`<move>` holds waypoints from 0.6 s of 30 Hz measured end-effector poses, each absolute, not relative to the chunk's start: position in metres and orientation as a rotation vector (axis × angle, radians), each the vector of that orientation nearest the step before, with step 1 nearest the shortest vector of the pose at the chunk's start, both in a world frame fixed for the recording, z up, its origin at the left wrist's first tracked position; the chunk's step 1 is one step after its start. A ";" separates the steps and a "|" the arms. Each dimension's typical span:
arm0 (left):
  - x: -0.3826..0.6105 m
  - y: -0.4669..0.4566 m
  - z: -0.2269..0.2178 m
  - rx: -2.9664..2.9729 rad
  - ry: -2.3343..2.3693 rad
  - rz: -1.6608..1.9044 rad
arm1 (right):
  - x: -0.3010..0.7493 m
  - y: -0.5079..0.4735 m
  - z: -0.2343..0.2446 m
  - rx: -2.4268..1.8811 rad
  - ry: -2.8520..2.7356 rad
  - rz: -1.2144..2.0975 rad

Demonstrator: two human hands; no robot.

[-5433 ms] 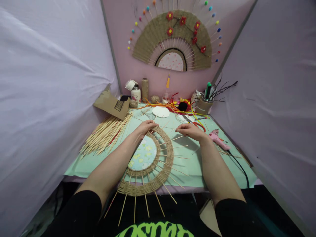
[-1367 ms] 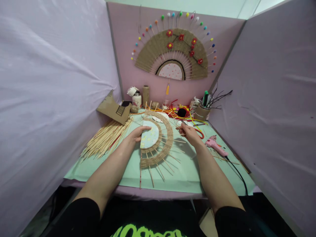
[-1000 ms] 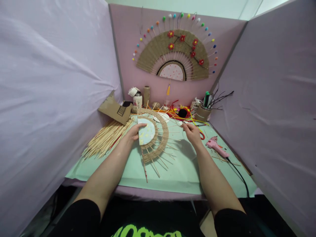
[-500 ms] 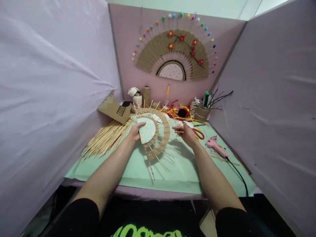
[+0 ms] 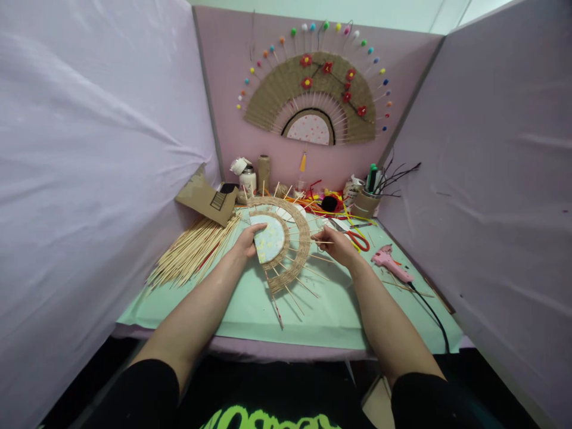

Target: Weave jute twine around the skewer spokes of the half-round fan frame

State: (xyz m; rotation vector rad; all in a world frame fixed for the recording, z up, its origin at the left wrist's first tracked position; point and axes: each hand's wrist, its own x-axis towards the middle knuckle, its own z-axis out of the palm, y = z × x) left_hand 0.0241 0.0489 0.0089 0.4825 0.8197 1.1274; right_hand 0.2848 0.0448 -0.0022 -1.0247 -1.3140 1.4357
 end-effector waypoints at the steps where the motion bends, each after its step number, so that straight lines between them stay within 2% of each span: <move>1: 0.024 0.049 0.009 0.488 0.819 1.124 | 0.285 0.044 -0.001 -1.037 -1.310 1.446; 8: 0.026 0.047 0.009 0.516 0.841 1.086 | 0.289 0.040 0.005 -1.083 -1.225 1.599; 18: 0.025 0.040 0.011 0.593 0.746 1.040 | 0.290 0.045 0.004 -1.034 -1.204 1.488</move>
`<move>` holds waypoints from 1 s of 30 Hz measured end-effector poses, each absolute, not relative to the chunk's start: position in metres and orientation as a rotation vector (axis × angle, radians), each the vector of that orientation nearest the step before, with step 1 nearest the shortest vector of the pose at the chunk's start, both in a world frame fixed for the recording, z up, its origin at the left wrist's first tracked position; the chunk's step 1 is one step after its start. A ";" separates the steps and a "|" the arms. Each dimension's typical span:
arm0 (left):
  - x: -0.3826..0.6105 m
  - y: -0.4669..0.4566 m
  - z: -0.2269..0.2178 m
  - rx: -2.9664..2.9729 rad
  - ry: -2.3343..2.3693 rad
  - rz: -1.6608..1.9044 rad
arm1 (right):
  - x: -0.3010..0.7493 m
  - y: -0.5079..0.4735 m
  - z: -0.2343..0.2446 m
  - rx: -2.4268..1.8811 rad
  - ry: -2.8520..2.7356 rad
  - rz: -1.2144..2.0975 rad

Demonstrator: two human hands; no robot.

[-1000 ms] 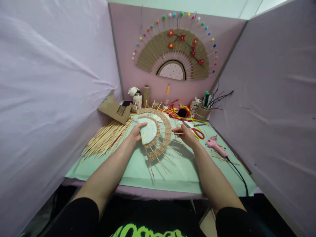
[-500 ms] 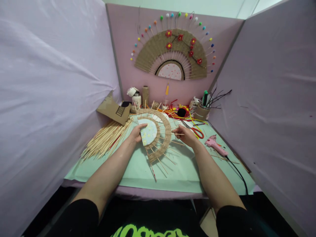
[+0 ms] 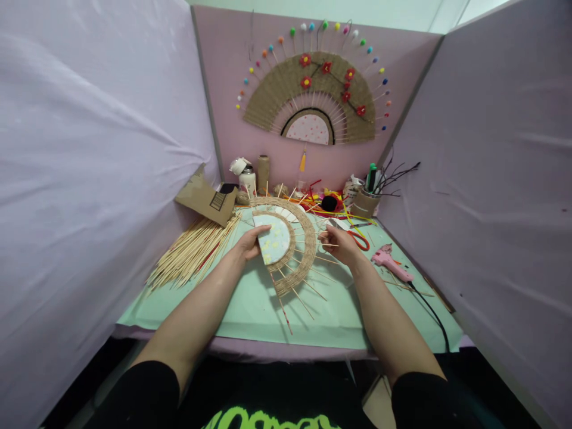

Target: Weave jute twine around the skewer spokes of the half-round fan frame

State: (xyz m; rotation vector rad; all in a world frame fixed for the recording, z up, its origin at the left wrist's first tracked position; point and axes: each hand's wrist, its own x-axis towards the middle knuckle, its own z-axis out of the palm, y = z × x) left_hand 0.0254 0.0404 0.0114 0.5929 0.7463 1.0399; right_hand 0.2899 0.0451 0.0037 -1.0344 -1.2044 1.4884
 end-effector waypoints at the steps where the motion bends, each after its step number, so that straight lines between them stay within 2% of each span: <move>1: 0.025 0.039 0.011 0.608 0.753 1.019 | 0.291 0.045 0.004 -1.025 -1.188 1.486; 9: 0.025 0.040 0.010 0.658 0.813 1.043 | 0.295 0.050 0.000 -1.071 -1.254 1.433; 11: 0.024 0.042 0.012 0.672 0.824 1.100 | 0.297 0.052 -0.002 -1.134 -1.296 1.250; 16: 0.021 0.044 0.017 0.693 0.821 1.239 | 0.303 0.049 0.000 -1.240 -1.466 0.511; 18: 0.019 0.044 0.018 0.683 0.828 1.278 | 0.303 0.047 0.002 -1.223 -1.474 0.406; 21: 0.018 0.046 0.018 0.658 0.842 1.323 | 0.302 0.046 0.003 -1.177 -1.423 0.474; 30: 0.017 0.049 0.015 0.605 0.759 1.324 | 0.295 0.051 -0.001 -1.027 -1.283 0.964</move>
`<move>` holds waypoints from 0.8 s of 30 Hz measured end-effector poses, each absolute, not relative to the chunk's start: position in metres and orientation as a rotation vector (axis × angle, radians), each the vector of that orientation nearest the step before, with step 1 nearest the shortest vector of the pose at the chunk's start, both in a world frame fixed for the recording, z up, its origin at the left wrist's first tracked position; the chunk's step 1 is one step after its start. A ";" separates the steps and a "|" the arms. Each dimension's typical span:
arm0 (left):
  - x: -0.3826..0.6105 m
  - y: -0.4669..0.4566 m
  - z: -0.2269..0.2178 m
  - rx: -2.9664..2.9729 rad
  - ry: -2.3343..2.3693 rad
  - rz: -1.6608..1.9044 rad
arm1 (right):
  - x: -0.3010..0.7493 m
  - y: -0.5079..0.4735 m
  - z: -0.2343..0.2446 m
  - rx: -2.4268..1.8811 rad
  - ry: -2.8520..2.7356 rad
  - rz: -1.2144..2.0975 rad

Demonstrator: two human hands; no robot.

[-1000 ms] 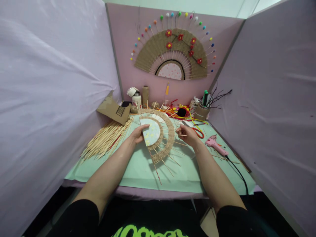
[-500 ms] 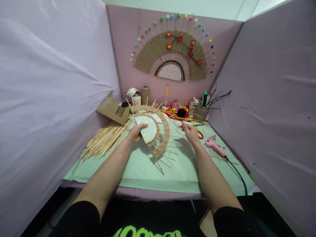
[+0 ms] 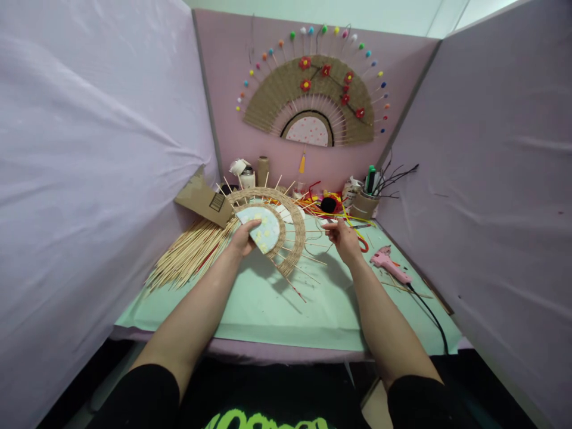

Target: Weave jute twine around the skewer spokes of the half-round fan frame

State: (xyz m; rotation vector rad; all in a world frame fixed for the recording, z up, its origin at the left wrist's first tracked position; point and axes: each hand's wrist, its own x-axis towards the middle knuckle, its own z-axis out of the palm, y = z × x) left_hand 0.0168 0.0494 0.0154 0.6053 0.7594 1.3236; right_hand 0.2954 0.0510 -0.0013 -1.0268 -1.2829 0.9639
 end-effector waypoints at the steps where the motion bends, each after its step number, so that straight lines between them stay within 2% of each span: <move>1: 0.017 0.049 0.015 0.606 0.752 1.327 | 0.294 0.051 -0.002 -0.999 -1.282 1.011; 7: 0.023 0.045 0.015 0.631 0.735 1.339 | 0.285 0.046 -0.002 -0.930 -1.258 1.276; 17: 0.028 0.041 0.015 0.638 0.737 1.271 | 0.283 0.039 0.005 -0.989 -1.225 1.364; 24: 0.018 0.032 0.016 0.752 0.698 0.980 | 0.287 0.040 0.006 -0.942 -1.237 1.387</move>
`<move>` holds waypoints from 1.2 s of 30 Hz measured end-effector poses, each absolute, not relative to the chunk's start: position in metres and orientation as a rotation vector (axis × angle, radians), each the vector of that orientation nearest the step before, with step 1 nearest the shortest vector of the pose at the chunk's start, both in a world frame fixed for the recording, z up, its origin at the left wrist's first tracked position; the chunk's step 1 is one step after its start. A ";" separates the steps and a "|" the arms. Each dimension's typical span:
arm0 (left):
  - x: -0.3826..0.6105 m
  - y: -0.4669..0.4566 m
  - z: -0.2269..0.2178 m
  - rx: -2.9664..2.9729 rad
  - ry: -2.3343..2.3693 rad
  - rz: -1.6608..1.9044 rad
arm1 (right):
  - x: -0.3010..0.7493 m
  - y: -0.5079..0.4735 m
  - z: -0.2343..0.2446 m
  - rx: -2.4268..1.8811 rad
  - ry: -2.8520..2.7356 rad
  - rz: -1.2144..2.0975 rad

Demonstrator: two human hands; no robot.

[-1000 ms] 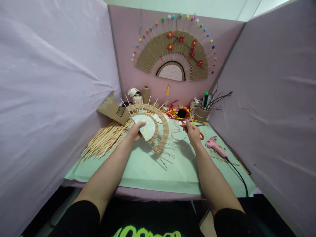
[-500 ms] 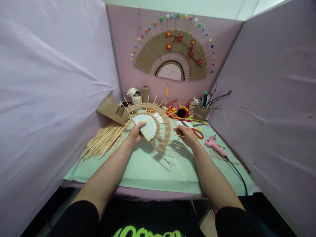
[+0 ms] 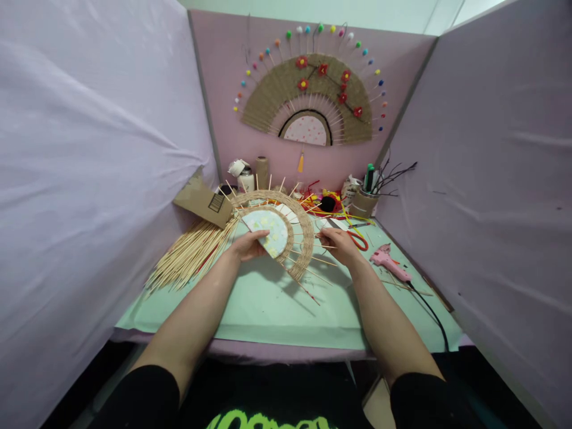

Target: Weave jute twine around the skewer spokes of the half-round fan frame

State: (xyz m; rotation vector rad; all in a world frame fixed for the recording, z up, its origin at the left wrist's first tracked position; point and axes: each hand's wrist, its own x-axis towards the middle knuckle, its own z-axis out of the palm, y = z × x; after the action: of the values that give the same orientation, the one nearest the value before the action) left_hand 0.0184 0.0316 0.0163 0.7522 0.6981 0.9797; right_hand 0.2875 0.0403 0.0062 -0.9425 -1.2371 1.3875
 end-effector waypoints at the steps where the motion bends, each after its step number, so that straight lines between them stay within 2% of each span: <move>1: 0.018 0.031 0.015 0.772 0.705 0.939 | 0.288 0.040 0.007 -0.947 -1.236 1.385; 12: 0.018 0.036 0.014 0.857 0.759 1.080 | 0.291 0.043 0.004 -0.980 -1.222 1.364; 15: 0.017 0.037 0.015 0.863 0.792 1.147 | 0.295 0.046 0.002 -1.093 -1.327 1.131; 20: 0.015 0.043 0.013 0.871 0.811 1.229 | 0.298 0.047 0.001 -1.237 -1.524 0.552; 24: 0.015 0.045 0.012 0.852 0.818 1.310 | 0.296 0.044 0.003 -1.188 -1.518 0.416; 29: 0.018 0.043 0.016 0.816 0.795 1.355 | 0.294 0.042 0.004 -1.077 -1.538 0.504; 36: 0.022 0.040 0.017 0.741 0.696 1.364 | 0.290 0.045 0.000 -0.927 -1.388 1.015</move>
State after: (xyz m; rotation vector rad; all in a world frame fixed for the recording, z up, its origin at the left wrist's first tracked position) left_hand 0.0224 0.0405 0.0171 0.7408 0.6965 1.3636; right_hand 0.2900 0.0446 0.0003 -0.9273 -1.3875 1.0154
